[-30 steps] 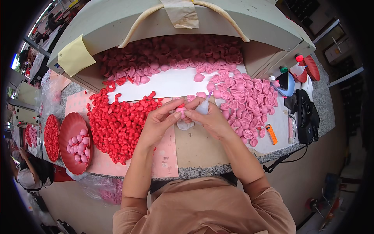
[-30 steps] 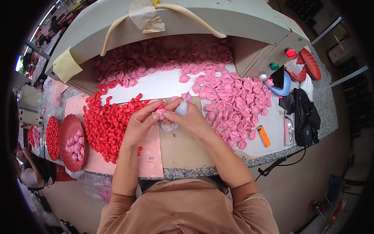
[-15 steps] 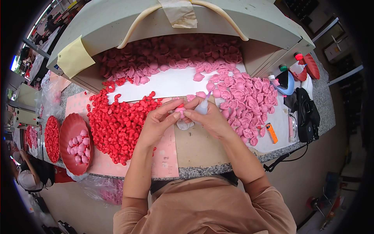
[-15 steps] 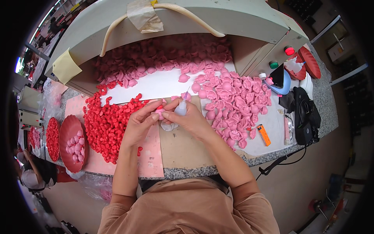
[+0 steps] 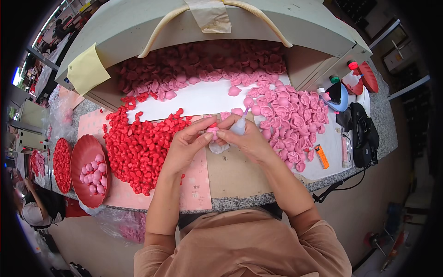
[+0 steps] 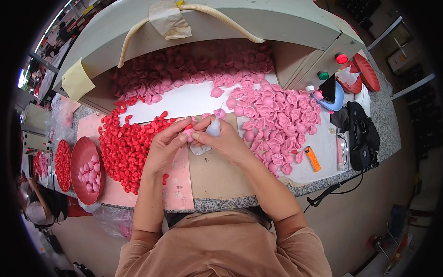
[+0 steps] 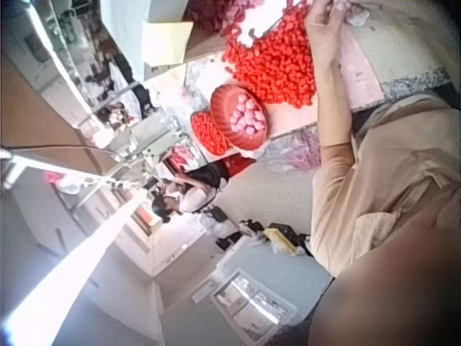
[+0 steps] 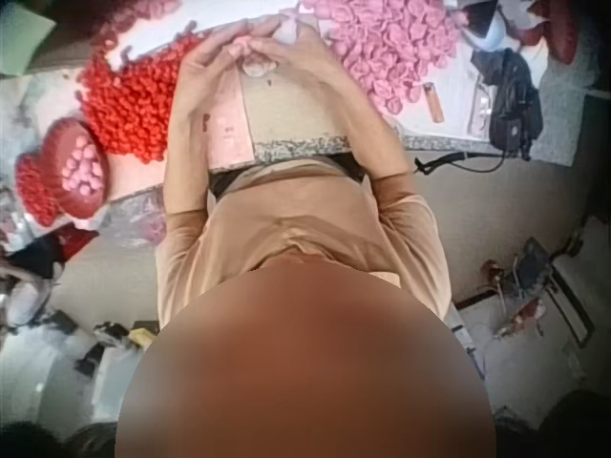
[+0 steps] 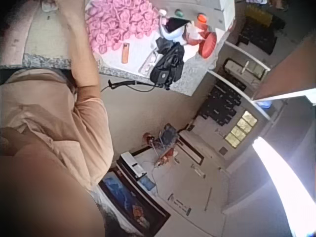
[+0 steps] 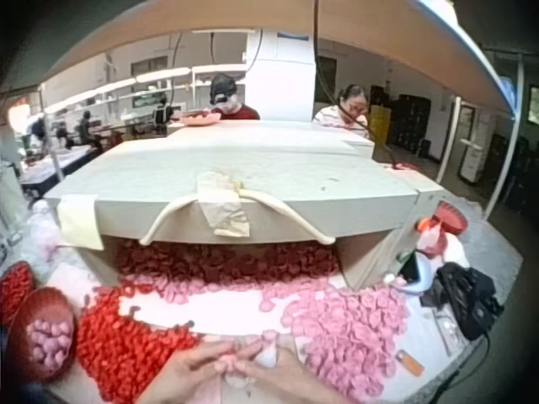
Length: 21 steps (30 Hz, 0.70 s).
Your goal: Sorting and handling small red and pink toy parts at a workbench.
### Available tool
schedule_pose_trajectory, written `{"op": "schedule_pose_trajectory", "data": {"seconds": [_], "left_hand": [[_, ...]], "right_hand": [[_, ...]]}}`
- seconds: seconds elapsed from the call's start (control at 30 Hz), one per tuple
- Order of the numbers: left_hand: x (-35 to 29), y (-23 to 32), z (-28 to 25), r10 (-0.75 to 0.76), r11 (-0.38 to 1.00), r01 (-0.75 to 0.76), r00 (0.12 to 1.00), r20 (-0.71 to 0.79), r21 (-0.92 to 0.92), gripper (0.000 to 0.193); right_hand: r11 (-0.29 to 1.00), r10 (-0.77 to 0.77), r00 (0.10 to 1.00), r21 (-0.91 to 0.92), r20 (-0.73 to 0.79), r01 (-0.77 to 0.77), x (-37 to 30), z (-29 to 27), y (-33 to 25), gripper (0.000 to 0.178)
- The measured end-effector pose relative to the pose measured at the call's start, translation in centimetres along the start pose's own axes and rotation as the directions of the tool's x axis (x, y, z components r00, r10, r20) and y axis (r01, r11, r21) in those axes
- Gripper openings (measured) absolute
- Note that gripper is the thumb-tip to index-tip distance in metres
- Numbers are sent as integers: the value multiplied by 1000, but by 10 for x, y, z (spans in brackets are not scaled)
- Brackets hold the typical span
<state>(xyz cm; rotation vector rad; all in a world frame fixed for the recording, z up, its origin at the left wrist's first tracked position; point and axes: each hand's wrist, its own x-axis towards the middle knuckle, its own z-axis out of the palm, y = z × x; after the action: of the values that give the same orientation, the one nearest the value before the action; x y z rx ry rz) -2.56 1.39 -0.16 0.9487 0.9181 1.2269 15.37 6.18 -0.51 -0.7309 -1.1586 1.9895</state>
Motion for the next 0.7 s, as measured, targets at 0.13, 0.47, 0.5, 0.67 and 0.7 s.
{"op": "schedule_pose_trajectory", "data": {"seconds": [0.13,0.47,0.5,0.67,0.7], "left_hand": [[0,1,-1,-15,1000,15,1000,11,-4,38],[1,1,-1,-5,999,4,1000,21,35,38],[1,1,-2,-5,999,4,1000,20,35,38],[0,3,-1,1,1000,-1,1000,24,-2,39],[0,3,-1,1,1000,-1,1000,23,-3,39]], "right_hand": [[1000,3,1000,-12,5,-3,0,-1,0,12],[1000,-3,1000,-18,13,3,2,-3,4,14],[1000,-3,1000,-19,13,3,2,-2,3,14],[999,-22,997,27,73,20,3,-3,1,13],[999,-21,997,26,74,19,3,-3,1,13]]}}
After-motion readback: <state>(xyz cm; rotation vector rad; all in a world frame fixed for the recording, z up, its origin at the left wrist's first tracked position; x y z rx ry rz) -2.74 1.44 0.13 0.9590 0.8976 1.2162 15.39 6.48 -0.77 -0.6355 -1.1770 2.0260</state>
